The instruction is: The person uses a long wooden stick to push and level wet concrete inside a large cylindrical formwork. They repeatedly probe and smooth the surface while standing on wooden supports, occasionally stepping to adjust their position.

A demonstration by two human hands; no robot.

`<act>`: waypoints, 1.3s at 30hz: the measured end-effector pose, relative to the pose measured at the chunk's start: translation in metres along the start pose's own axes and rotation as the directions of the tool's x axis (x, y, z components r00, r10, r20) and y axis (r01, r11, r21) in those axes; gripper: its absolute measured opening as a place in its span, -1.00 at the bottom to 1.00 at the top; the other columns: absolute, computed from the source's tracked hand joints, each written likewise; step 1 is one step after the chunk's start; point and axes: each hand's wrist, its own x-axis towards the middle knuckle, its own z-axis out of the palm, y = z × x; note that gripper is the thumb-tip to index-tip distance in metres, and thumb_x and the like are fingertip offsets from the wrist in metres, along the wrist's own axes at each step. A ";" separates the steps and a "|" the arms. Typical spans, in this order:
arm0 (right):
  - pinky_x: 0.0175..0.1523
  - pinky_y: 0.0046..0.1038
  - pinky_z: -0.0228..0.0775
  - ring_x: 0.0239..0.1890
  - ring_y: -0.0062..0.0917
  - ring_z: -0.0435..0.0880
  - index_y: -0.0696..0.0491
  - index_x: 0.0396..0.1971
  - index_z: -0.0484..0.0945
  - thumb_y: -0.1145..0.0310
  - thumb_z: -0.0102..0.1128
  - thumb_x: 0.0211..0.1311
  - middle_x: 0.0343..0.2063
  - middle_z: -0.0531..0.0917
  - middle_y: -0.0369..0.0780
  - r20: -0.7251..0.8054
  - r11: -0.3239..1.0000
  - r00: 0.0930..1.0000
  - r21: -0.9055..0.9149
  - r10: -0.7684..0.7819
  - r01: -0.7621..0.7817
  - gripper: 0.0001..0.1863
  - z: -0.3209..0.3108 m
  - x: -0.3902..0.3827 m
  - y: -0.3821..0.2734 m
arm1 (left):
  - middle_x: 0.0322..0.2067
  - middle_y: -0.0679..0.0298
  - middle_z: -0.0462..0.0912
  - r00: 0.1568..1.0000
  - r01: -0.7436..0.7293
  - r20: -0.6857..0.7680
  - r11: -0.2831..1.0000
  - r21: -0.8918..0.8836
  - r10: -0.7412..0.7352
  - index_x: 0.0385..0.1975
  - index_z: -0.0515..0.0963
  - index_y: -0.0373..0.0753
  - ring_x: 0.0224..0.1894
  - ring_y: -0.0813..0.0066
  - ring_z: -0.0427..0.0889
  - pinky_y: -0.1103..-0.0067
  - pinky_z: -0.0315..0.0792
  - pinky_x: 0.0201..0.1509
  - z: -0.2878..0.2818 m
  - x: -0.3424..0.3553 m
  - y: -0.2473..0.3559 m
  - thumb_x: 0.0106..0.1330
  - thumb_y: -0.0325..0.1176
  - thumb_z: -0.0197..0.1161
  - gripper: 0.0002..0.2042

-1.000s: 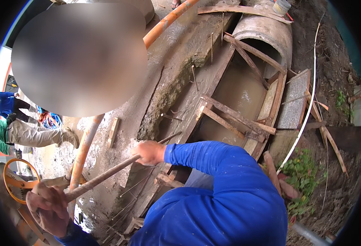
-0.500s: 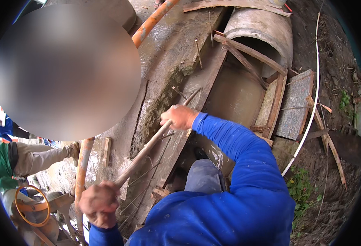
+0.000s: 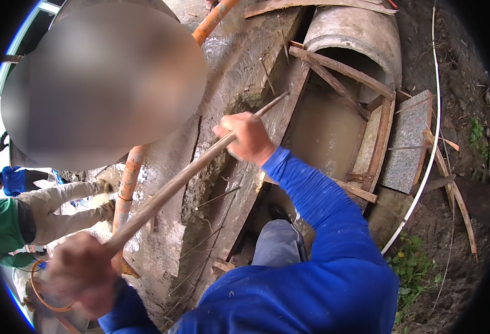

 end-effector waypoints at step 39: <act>-0.34 -0.10 0.34 -0.47 0.01 0.55 0.12 -0.56 0.41 0.16 0.20 0.44 -0.63 0.48 -0.02 -0.135 0.972 0.968 -0.074 0.212 -0.223 -0.58 -0.024 0.007 0.125 | -0.46 0.14 0.58 0.954 -0.010 0.300 0.993 0.117 -0.025 -0.35 0.64 -0.36 -0.40 0.34 0.56 0.24 0.59 -0.12 0.106 0.089 -0.075 0.41 -0.30 0.21 -0.78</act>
